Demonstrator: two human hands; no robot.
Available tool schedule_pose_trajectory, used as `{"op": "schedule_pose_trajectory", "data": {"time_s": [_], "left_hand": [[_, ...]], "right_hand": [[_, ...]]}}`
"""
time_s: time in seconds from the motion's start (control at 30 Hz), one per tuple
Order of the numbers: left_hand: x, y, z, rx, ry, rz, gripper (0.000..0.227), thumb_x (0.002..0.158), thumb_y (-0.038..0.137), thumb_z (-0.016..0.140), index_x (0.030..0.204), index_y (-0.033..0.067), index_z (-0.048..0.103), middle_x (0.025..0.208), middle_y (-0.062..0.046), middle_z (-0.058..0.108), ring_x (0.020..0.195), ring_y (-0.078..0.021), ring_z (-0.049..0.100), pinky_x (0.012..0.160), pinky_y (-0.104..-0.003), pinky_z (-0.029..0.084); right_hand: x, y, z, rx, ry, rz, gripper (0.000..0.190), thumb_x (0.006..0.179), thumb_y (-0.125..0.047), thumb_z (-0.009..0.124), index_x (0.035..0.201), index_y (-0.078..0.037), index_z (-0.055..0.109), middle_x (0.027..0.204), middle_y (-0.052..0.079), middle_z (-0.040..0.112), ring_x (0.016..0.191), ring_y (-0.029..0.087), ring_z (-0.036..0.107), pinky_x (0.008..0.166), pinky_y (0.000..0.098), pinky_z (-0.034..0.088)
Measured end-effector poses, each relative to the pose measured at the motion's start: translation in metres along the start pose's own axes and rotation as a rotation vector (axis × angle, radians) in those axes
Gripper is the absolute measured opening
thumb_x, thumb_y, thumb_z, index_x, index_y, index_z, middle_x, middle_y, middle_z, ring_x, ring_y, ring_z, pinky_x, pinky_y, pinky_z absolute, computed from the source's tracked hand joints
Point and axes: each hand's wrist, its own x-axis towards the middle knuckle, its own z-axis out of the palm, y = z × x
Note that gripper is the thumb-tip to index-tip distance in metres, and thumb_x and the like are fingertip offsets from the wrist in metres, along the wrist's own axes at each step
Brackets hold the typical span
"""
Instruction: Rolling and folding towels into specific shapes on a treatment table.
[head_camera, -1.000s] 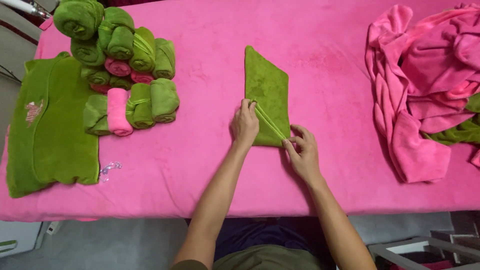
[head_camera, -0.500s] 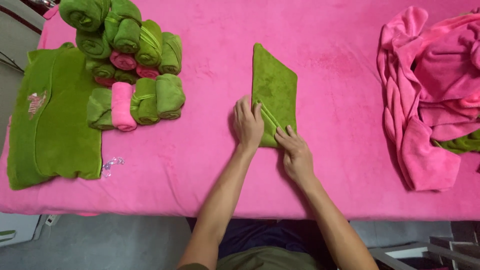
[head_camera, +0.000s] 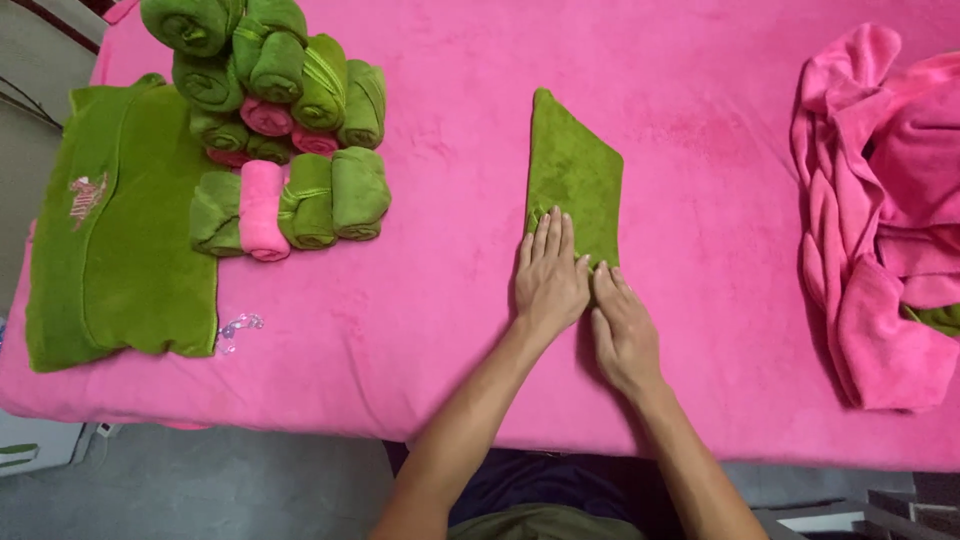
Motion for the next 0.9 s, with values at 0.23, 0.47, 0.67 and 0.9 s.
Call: {"op": "schedule_pose_trajectory", "data": {"time_s": [0.23, 0.47, 0.67, 0.9], "left_hand": [[0.006, 0.007, -0.001, 0.077, -0.051, -0.059, 0.081, 0.100, 0.052, 0.044, 0.163, 0.0031, 0.033, 0.173, -0.019, 0.028, 0.161, -0.0317, 0.024, 0.129, -0.053, 0.014], [0.004, 0.006, -0.001, 0.121, -0.049, -0.050, 0.080, 0.102, 0.053, 0.040, 0.164, 0.0043, 0.032, 0.173, -0.019, 0.027, 0.161, -0.0311, 0.024, 0.129, -0.053, 0.016], [0.012, 0.000, -0.006, 0.053, -0.123, -0.004, 0.074, 0.105, 0.043, 0.044, 0.164, 0.0009, 0.031, 0.174, -0.020, 0.024, 0.163, -0.0327, 0.020, 0.129, -0.055, 0.015], [0.073, -0.022, 0.014, 0.030, -0.121, -0.038, 0.075, 0.107, 0.047, 0.042, 0.165, 0.0022, 0.029, 0.174, -0.019, 0.024, 0.164, -0.0318, 0.020, 0.129, -0.056, 0.020]], "right_hand": [[-0.044, -0.006, -0.014, -0.431, -0.148, 0.053, 0.064, 0.100, -0.033, 0.054, 0.157, -0.004, 0.049, 0.162, 0.017, 0.048, 0.149, 0.035, 0.046, 0.122, 0.0500, 0.034], [-0.012, -0.022, -0.014, -0.201, 0.063, -0.091, 0.056, 0.101, -0.013, 0.061, 0.154, 0.003, 0.051, 0.160, 0.028, 0.048, 0.146, 0.047, 0.045, 0.121, 0.0530, 0.036], [-0.006, -0.003, 0.019, -0.396, -0.115, -0.001, 0.065, 0.108, -0.034, 0.049, 0.162, 0.000, 0.039, 0.166, 0.019, 0.042, 0.153, 0.044, 0.036, 0.124, 0.0502, 0.030], [-0.005, -0.011, 0.021, -0.439, -0.107, 0.033, 0.067, 0.104, -0.038, 0.056, 0.162, -0.008, 0.043, 0.169, 0.013, 0.041, 0.152, 0.042, 0.038, 0.119, 0.0516, 0.036]]}}
